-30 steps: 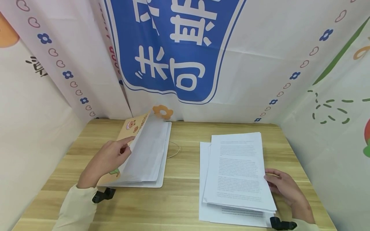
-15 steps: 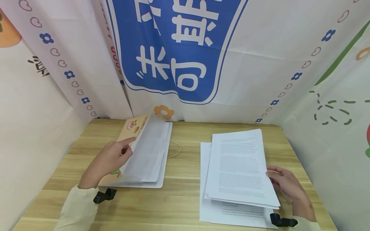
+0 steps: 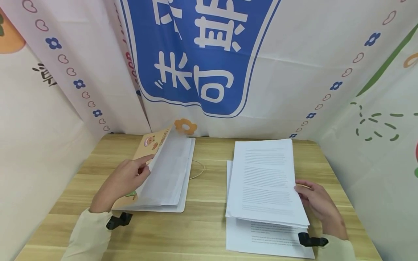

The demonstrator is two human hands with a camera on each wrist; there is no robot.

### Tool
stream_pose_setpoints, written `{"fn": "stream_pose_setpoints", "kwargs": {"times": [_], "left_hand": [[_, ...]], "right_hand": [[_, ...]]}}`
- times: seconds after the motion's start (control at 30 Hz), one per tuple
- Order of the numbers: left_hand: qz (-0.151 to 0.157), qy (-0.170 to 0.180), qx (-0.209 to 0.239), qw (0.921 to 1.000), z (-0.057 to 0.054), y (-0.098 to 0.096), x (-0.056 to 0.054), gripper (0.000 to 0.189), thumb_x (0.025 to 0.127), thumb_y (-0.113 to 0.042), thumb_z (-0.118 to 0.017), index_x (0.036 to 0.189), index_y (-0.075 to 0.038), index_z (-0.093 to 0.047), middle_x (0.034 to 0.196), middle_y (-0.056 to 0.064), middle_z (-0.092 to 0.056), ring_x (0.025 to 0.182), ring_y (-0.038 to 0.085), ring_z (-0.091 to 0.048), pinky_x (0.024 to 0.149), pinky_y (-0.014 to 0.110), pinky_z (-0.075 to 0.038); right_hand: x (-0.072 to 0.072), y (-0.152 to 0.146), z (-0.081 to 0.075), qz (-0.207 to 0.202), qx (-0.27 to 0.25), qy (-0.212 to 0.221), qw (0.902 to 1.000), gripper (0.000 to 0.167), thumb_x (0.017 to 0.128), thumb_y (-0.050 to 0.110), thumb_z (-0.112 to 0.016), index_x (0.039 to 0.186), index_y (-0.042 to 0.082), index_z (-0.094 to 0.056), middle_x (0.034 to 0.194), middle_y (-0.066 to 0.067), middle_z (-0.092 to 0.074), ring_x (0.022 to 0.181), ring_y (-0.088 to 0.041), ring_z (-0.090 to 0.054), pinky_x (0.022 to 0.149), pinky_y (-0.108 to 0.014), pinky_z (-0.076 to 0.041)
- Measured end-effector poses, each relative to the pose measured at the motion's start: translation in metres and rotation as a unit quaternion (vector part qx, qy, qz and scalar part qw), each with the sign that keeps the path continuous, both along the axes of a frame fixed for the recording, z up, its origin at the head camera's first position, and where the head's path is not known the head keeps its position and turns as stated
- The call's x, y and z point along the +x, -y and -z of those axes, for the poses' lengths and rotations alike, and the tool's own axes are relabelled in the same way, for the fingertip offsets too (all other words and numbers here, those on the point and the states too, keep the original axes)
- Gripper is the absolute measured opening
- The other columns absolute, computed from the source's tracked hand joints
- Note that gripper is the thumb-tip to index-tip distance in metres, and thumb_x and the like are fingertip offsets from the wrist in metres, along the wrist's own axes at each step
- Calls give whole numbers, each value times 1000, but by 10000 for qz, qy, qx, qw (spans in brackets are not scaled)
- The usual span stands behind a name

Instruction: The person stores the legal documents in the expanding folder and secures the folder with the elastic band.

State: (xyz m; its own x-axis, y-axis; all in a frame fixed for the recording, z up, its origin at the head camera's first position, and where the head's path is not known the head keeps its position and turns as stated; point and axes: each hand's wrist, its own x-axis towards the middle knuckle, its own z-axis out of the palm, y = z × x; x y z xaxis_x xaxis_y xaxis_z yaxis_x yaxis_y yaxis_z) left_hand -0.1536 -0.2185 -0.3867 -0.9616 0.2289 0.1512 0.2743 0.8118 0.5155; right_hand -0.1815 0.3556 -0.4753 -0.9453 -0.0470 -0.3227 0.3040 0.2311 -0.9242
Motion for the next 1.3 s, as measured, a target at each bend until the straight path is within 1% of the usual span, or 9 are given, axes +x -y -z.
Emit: {"fn": "stream_pose_setpoints", "kwargs": {"times": [0.23,0.4,0.57,0.7,0.8,0.97,1.1,1.3], "left_hand": [[17,-17,93,10000,-2,1,1,46,96,-2,-54,141,7,-57,58,-5,-43,47,9,-40,45,24,-32],[11,-36,94,9999,-2,1,1,45,96,-1,-54,141,7,-58,57,-6,-42,47,9,-39,45,24,-32],[-2,-5,103,9999,-2,2,2,46,97,-1,-54,142,7,-57,58,-6,-43,47,9,-40,45,24,-33],[6,-8,87,10000,-1,2,1,46,97,-2,-54,142,7,-57,58,-5,-42,47,9,-40,45,24,-33],[15,-18,81,10000,-1,2,0,46,97,-2,-54,142,7,-57,57,-5,-42,47,10,-40,45,24,-33],[21,44,100,9999,-2,1,0,46,97,-2,-54,143,6,-56,57,-5,-42,47,9,-40,46,24,-33],[23,33,128,9999,-2,2,1,46,97,-2,-54,143,6,-56,58,-5,-42,48,9,-39,46,24,-32],[37,-32,102,9999,-1,3,1,46,97,-2,-54,142,6,-57,57,-6,-41,47,9,-39,46,24,-32]], "right_hand": [[-14,32,5,-130,-291,81,9995,60,105,15,-59,152,-13,-34,113,0,-67,96,-12,-65,81,-30,-56],[-28,57,8,-168,-476,155,9986,57,103,16,-63,149,-10,-41,113,-2,-68,95,-14,-66,79,-29,-56],[-42,81,13,-435,-606,97,9972,52,104,11,-60,147,-12,-43,112,-6,-69,94,-15,-68,77,-30,-57],[-51,97,19,-606,-870,147,9943,51,103,8,-59,147,-13,-42,112,-8,-70,95,-15,-69,78,-30,-58],[-56,107,22,-681,-996,176,9925,51,103,7,-59,146,-14,-42,112,-9,-70,94,-15,-69,78,-30,-58],[-60,116,23,-761,-954,164,9924,51,103,7,-58,147,-13,-42,113,-10,-70,94,-16,-70,78,-31,-58],[-63,120,21,-692,-933,214,9930,49,103,8,-58,147,-10,-45,113,-10,-70,93,-16,-70,77,-30,-58],[-67,126,17,-603,-941,167,9936,48,104,7,-57,147,-10,-45,113,-9,-69,92,-16,-70,76,-29,-58]]}}
